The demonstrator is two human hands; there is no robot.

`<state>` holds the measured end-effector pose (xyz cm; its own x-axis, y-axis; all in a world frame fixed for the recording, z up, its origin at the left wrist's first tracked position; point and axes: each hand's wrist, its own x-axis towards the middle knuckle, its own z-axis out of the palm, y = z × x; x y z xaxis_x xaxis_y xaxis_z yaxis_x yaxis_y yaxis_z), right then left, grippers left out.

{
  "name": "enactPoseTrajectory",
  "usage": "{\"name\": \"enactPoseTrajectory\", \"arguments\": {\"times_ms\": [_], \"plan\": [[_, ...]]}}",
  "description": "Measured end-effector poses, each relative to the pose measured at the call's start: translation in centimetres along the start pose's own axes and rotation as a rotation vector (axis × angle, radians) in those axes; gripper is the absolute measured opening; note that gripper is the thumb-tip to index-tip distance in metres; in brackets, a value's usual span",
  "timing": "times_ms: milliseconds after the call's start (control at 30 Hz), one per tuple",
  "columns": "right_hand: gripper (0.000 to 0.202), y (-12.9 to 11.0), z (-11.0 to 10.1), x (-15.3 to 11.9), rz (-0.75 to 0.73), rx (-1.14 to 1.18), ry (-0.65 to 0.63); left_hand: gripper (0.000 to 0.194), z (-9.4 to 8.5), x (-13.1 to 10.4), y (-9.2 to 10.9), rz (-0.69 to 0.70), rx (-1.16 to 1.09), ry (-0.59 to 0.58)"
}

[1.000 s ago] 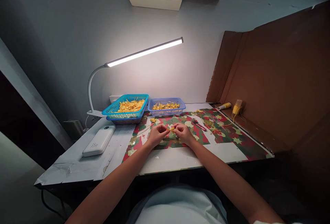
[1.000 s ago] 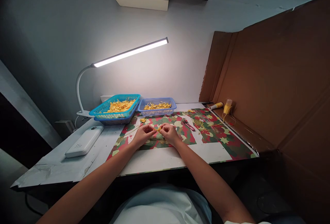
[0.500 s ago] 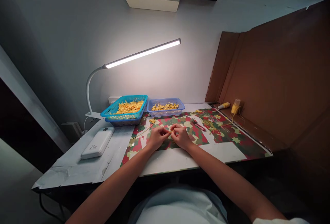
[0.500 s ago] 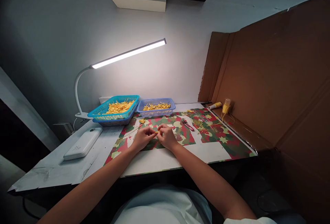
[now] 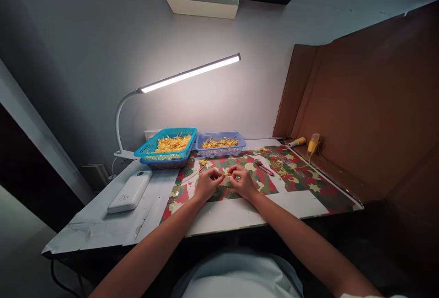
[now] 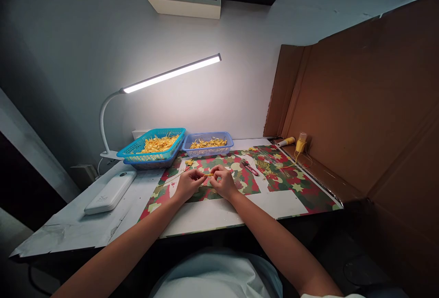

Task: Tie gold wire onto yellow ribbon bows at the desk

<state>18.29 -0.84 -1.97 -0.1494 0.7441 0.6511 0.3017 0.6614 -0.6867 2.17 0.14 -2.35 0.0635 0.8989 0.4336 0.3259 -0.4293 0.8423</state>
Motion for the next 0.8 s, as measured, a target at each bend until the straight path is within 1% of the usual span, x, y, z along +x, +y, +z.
{"name": "enactPoseTrajectory", "arguments": {"times_ms": [800], "plan": [[0.023,0.39,0.25,-0.08,-0.054,-0.034,0.007,0.015,0.09,0.11,0.07,0.017,0.003,0.020]]}}
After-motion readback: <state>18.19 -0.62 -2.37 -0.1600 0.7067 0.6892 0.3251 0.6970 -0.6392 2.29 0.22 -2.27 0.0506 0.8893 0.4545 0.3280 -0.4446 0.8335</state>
